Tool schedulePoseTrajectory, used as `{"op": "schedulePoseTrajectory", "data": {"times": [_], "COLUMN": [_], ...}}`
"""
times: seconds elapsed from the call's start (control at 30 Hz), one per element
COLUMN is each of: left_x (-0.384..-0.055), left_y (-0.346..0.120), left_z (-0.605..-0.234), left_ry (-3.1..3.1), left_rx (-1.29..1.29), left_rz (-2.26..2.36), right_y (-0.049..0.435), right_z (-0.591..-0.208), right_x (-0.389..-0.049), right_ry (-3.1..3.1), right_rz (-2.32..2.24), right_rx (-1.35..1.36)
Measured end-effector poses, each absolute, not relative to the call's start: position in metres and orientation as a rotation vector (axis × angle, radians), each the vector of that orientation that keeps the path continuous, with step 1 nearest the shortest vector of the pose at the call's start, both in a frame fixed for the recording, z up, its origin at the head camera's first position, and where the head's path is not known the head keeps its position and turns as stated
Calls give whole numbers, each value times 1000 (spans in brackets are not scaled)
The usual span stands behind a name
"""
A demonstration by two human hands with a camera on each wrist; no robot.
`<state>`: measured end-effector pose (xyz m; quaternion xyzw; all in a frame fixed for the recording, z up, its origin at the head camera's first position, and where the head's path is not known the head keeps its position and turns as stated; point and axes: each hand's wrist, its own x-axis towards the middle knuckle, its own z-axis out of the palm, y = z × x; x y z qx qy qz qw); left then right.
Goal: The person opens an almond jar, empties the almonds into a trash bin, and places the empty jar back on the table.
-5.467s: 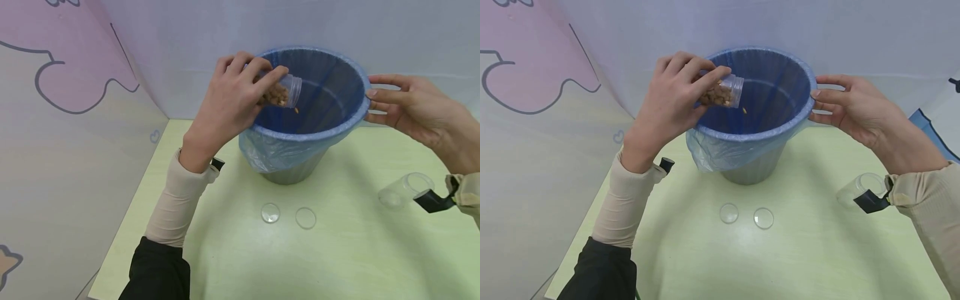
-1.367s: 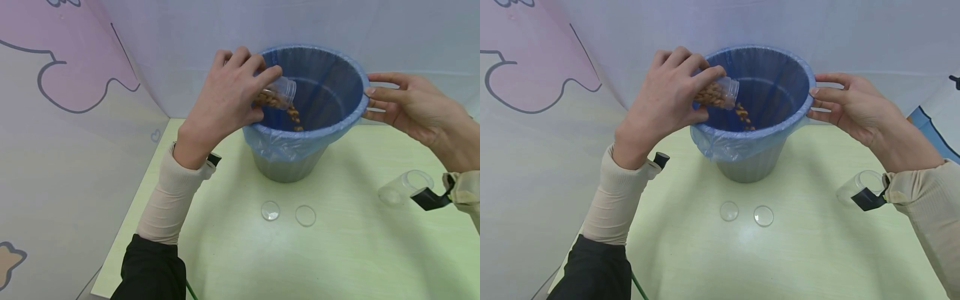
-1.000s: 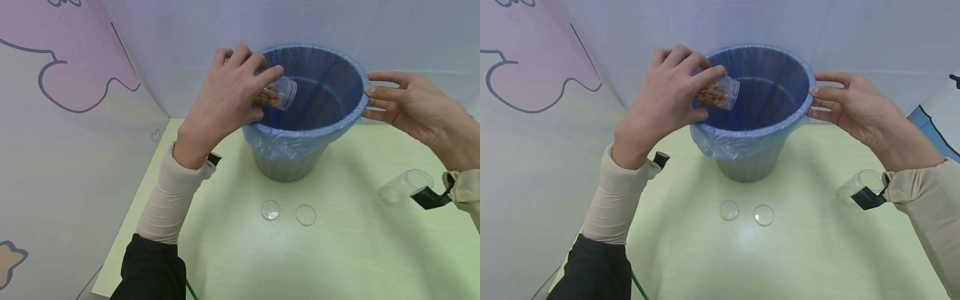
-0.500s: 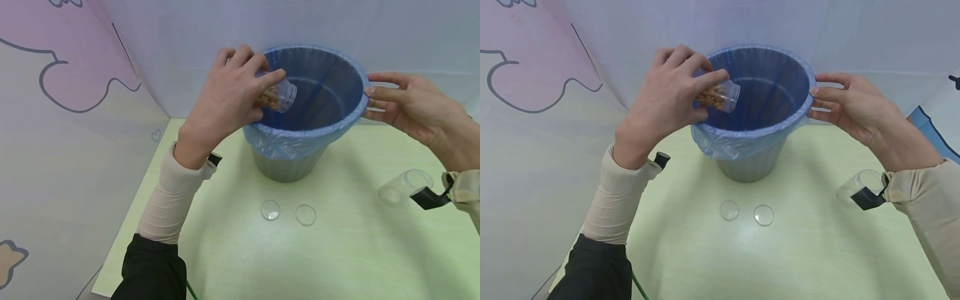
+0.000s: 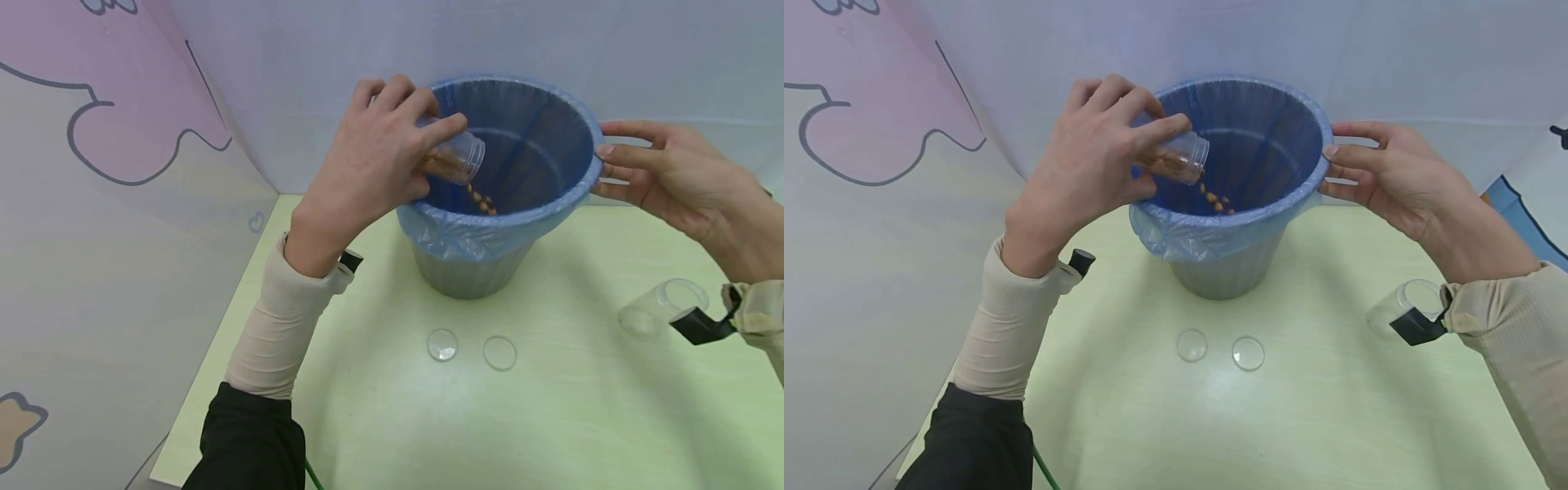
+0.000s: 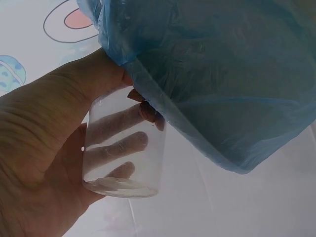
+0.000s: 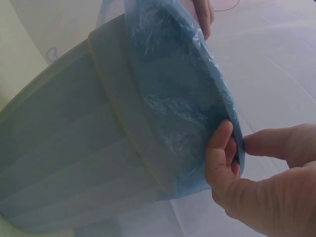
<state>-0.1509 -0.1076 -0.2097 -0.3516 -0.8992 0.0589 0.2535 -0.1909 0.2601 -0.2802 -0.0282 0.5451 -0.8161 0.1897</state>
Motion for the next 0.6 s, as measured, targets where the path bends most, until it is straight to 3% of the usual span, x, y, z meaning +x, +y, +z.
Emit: {"op": "schedulePoseTrajectory", "data": {"times": [0.6], "left_x": [-151], "left_y": [-107], "left_z": [-209], "left_ry": [-2410], "left_rx": [-943], "left_rz": [195], "right_y": [260], "right_z": [-279], "right_x": [-190], "right_ry": [1535], "right_rz": [-2303], "right_rx": [-64]}}
